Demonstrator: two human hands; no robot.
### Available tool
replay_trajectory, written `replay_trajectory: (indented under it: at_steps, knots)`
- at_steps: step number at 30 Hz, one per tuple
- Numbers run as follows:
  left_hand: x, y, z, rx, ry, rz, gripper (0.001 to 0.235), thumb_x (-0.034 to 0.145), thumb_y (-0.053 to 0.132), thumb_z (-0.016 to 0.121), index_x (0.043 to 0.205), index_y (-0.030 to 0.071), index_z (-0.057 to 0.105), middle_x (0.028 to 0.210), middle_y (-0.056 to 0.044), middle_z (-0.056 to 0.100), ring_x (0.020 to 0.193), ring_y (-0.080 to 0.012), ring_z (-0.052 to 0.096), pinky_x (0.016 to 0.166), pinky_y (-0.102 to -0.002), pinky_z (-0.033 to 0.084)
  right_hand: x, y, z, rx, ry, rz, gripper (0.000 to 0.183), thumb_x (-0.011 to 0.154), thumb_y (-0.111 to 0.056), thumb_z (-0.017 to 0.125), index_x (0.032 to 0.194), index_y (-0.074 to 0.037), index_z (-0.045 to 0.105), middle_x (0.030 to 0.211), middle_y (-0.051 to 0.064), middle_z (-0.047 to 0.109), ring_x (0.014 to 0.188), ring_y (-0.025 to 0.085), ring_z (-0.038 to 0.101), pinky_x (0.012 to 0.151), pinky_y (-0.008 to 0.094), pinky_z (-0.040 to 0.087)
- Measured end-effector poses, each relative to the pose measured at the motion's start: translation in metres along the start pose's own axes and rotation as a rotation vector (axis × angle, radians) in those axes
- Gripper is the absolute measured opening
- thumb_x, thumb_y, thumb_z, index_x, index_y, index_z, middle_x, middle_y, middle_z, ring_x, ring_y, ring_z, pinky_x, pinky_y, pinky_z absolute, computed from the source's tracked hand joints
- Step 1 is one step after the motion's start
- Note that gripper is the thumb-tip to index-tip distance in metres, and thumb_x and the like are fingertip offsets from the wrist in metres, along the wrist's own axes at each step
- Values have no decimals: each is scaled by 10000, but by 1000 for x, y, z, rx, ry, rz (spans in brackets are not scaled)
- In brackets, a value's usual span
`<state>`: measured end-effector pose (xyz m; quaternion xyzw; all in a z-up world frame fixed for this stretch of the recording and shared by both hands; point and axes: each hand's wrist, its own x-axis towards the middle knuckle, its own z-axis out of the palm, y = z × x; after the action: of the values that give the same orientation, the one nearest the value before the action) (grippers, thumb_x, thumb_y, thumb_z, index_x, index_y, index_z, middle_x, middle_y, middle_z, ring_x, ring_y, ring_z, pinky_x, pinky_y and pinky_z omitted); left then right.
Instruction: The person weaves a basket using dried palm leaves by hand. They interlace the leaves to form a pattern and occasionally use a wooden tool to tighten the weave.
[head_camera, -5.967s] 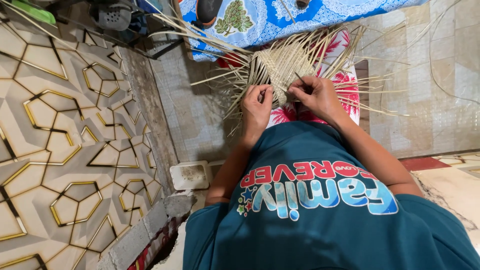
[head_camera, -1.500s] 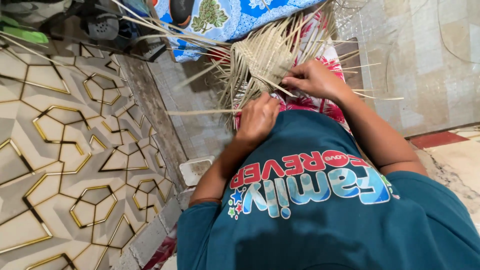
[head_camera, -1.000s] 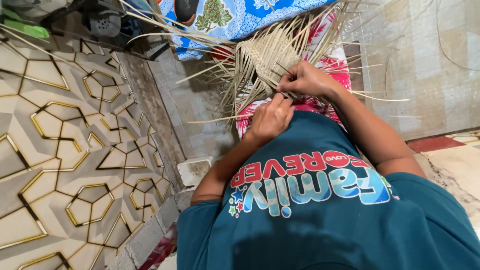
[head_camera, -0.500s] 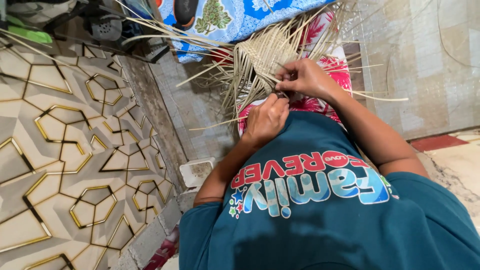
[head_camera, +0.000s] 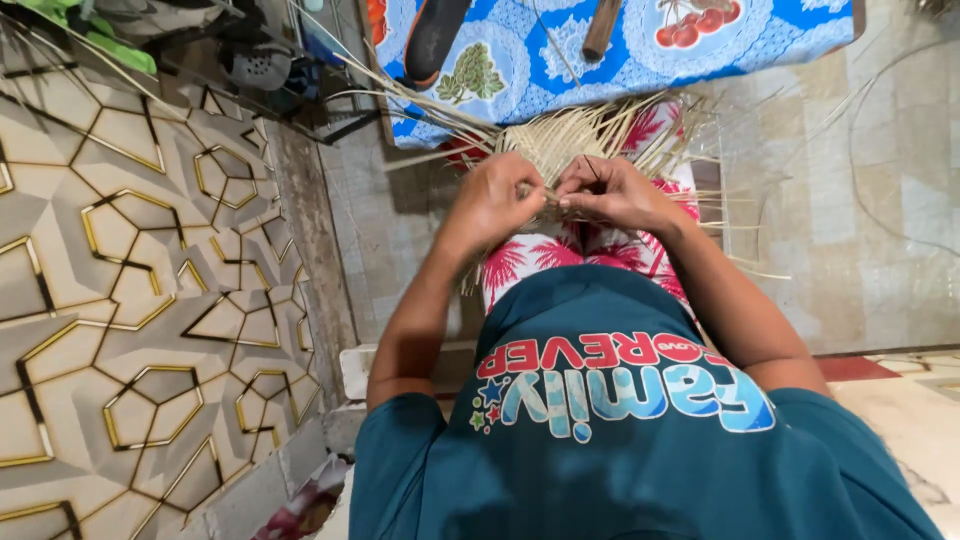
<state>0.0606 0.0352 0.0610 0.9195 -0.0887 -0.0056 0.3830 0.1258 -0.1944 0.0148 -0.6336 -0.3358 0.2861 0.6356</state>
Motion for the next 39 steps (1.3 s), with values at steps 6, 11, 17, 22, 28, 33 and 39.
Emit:
replay_trajectory:
  at_steps: [6,11,17,22,28,33,39]
  knots:
    - [95,10,-36,-171,-278,-279,151,974,187,591,838,142,640,851,8,653,730,-97,589,677,-217,535,9,-3,9,93,213,308,19,938,-104,744,929,-99,761,929,45,748,844,146,694,786,298,561]
    - [206,-60,54,45,64,-62,181,996,188,580,850,143,485,682,7,421,575,-146,374,523,-342,291,5,0,19,124,276,304,68,917,-160,779,914,-91,779,848,43,762,720,113,683,654,252,547]
    - [295,-121,154,320,103,-154,772,907,367,824,1424,16,370,1254,-230,622,1121,-422,639,839,-498,576,-1,4,22,194,297,220,98,901,-147,779,965,-75,796,915,64,767,826,146,720,758,288,609]
    - [294,-117,149,324,67,-325,757,892,175,788,1454,-11,317,1006,-200,644,813,-332,694,585,-387,578,0,6,24,225,278,238,116,910,-127,763,997,-61,802,945,80,769,862,169,727,792,301,619]
    - [247,-79,37,-120,209,-143,327,839,24,716,711,142,438,661,-31,426,462,-130,362,421,-327,290,4,1,24,230,273,267,125,919,-166,762,998,-77,803,948,70,782,833,143,707,728,273,563]
    - [90,58,-124,-498,-40,141,84,1060,77,608,1087,100,532,823,-21,556,695,-121,569,643,-263,485,5,-3,25,136,400,443,109,908,-236,765,970,-155,803,907,5,775,844,133,677,788,338,539]
    - [-66,34,-62,-655,-200,-299,188,1034,179,586,964,17,652,701,-141,674,558,-175,612,517,-285,517,13,-8,39,388,453,296,141,896,-28,782,1032,-2,754,547,36,568,378,32,442,356,167,312]
